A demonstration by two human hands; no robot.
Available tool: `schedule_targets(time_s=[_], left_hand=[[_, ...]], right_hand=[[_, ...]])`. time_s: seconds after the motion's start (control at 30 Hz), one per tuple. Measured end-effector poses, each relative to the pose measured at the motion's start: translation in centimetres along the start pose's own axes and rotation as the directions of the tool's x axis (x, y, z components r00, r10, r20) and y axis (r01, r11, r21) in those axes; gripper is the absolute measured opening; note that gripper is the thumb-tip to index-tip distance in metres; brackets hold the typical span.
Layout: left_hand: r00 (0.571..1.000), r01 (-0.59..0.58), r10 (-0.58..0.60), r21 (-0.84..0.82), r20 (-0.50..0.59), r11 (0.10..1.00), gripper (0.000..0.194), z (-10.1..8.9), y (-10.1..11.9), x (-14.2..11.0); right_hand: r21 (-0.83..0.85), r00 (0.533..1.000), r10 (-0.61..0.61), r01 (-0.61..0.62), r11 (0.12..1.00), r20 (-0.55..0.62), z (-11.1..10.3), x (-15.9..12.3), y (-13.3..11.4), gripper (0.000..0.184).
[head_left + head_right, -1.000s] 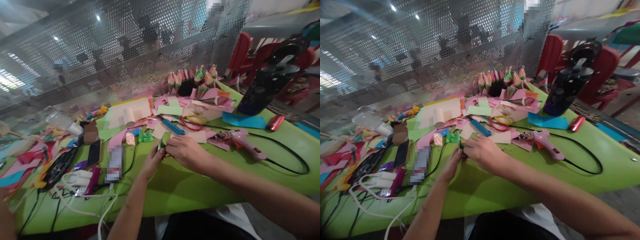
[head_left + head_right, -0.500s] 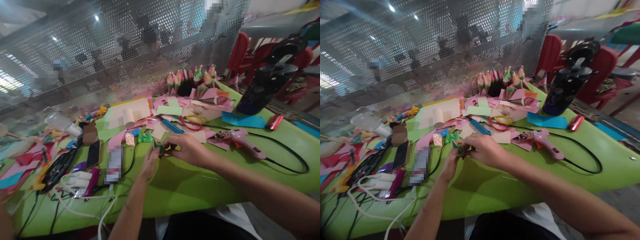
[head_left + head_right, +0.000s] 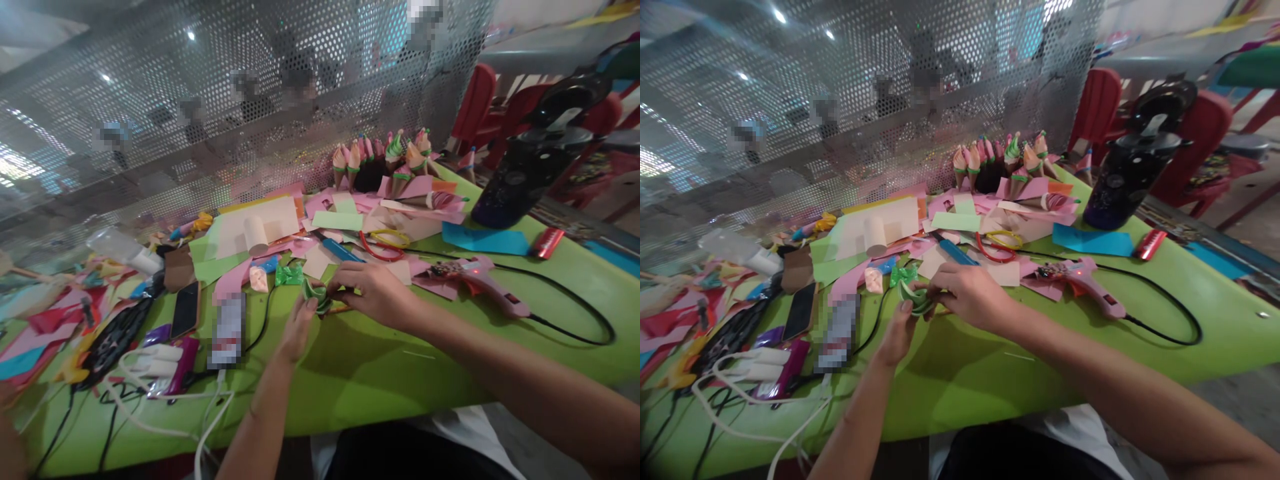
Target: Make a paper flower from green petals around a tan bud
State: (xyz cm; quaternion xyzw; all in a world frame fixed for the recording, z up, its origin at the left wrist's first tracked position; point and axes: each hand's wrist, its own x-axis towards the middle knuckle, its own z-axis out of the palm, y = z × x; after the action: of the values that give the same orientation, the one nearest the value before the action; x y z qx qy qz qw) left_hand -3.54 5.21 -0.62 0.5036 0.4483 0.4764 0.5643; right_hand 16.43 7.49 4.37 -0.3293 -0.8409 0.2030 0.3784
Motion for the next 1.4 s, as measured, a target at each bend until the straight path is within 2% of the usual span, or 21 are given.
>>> schedule_targets(time_s=[0.17,0.33,0.7,1.03,1.17,1.27,1.4], left_hand=[[0.998,-0.012,0.014,-0.040,0.066,0.999,0.051,0.0,0.2,0.0],[0.999,0.014,-0.011,-0.054,0.051,0.998,0.055,-0.1,0.2,-0.1],[0.995,-0.016,0.015,0.012,0.101,1.000,0.059,-0.9,-0.3,-0.2],[0.999,0.000,0.000,0.006,0.050,1.000,0.052,-0.2,0.2,-0.3],[0.995,-0.035,0.043,-0.081,0.091,0.996,0.051,0.6,1.3,-0.2],[0.991,-0.020,0.034,-0.112,0.132,0.994,0.056,1.0,2.1,-0.1],[0.994,0.008,0.000,-0.073,0.109,0.997,0.058,0.7,1.6,-0.2]], right_hand=[[-0.031,1.000,-0.005,0.004,1.000,-0.016,0.0,0.0,-0.1,0.016],[-0.040,1.000,-0.001,0.000,0.999,-0.018,0.0,0.0,-0.1,0.018],[0.008,0.996,0.043,-0.042,0.999,-0.074,0.2,0.0,-0.2,0.018],[0.087,0.991,0.079,-0.070,0.994,-0.105,0.5,-0.1,-0.7,0.021],[0.076,0.988,0.089,-0.080,0.994,-0.125,0.2,0.0,-0.7,0.019],[0.093,0.989,0.084,-0.073,0.993,-0.124,-0.1,0.1,-0.7,0.015],[0.104,0.993,0.064,-0.054,0.993,-0.097,0.1,0.0,-0.7,0.010]])
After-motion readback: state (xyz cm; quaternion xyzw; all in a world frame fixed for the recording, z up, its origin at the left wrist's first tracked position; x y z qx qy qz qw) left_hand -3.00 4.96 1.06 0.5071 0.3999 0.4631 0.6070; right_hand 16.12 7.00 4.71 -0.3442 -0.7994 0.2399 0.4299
